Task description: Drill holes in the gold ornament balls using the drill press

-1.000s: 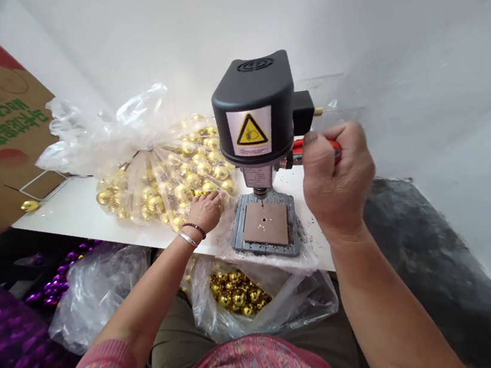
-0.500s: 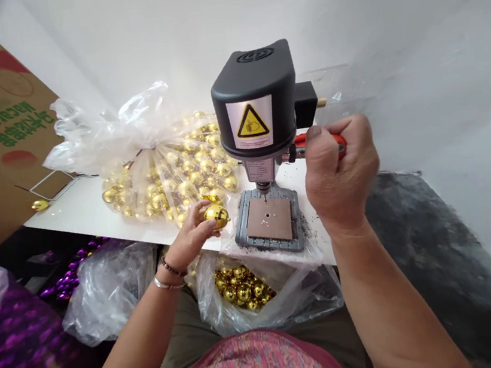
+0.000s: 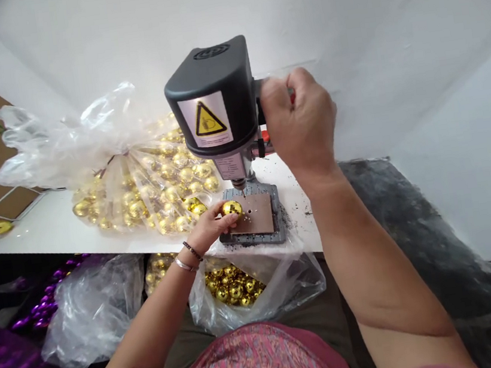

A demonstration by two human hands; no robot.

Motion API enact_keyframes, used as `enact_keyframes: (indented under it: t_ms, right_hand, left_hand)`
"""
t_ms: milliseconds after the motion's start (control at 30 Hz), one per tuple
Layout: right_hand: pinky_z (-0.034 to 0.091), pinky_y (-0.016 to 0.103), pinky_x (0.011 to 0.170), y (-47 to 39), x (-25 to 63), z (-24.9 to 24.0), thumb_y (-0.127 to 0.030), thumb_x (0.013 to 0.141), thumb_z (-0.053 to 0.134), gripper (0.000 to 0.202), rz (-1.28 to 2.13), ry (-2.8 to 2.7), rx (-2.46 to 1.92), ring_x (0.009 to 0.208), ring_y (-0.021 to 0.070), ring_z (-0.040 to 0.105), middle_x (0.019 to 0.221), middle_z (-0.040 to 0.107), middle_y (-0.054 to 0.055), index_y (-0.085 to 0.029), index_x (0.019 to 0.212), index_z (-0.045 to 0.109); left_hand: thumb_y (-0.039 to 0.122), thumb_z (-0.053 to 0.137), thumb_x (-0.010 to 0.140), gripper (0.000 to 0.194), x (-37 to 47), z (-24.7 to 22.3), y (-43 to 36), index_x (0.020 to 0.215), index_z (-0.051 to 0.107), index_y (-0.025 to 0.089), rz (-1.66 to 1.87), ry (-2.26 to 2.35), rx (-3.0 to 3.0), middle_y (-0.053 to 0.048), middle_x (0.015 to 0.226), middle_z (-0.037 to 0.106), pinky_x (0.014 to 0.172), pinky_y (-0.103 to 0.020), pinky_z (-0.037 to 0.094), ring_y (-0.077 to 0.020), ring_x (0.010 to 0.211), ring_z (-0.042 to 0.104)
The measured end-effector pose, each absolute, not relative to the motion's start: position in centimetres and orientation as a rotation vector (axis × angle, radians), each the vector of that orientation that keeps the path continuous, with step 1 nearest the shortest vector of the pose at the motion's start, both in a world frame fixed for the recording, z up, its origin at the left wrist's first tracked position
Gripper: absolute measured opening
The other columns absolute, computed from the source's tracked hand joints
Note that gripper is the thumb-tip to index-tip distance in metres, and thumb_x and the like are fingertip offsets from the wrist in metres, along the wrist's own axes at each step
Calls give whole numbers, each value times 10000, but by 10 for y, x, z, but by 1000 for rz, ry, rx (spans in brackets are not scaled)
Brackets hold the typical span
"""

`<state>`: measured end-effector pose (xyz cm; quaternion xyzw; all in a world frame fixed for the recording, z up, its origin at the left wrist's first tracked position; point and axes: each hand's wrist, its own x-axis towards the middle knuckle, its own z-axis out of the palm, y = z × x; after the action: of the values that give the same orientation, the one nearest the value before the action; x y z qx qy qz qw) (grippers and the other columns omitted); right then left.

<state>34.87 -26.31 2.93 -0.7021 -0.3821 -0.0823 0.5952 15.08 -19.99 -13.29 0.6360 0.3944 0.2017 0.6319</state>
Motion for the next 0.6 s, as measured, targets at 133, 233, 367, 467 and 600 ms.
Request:
enact_keyframes:
  t_ms: [133, 233, 367, 467, 600]
  right_hand:
    - [212, 230, 644, -250, 358, 47, -317, 920, 451, 385, -121, -861, -1773, 614, 5, 232, 584, 317, -57, -131, 599, 352]
    - [212, 233, 671, -246, 361, 51, -304, 923, 419, 386, -86, -889, -1768, 623, 2, 232, 581, 307, -56, -128, 586, 349]
    - [209, 216, 683, -245, 361, 49, -303, 918, 395, 377, -91, -890, -1726, 614, -2, 203, 592, 238, -58, -139, 586, 326]
    - [197, 206, 664, -245, 361, 48, -341, 925, 403, 398, -100, -897, -1718, 621, 7, 179, 595, 204, -57, -143, 594, 307]
    - [201, 187, 691, -246, 360, 49, -360, 936, 369, 396, -73, -905, -1734, 648, 1, 183, 621, 205, -55, -140, 615, 297]
  left_hand:
    - [383, 733, 738, 530, 159, -136, -192, 1202, 612, 157, 426, 877, 1611, 26, 755, 614, 533, -200, 424, -88, 614, 551]
    - [388, 736, 737, 526, 162, -143, -188, 1199, 627, 162, 423, 910, 1673, 16, 774, 625, 561, -206, 439, -94, 632, 554]
    - [389, 761, 715, 530, 166, -144, -186, 1185, 651, 169, 438, 996, 1812, -11, 843, 663, 630, -229, 471, -118, 705, 578]
    - [376, 775, 699, 536, 169, -139, -187, 1179, 656, 169, 449, 1058, 1928, -28, 934, 689, 731, -264, 500, -148, 801, 611]
    - [360, 767, 708, 538, 174, -133, -190, 1196, 648, 167, 379, 1082, 2023, -20, 906, 689, 727, -277, 509, -148, 759, 610]
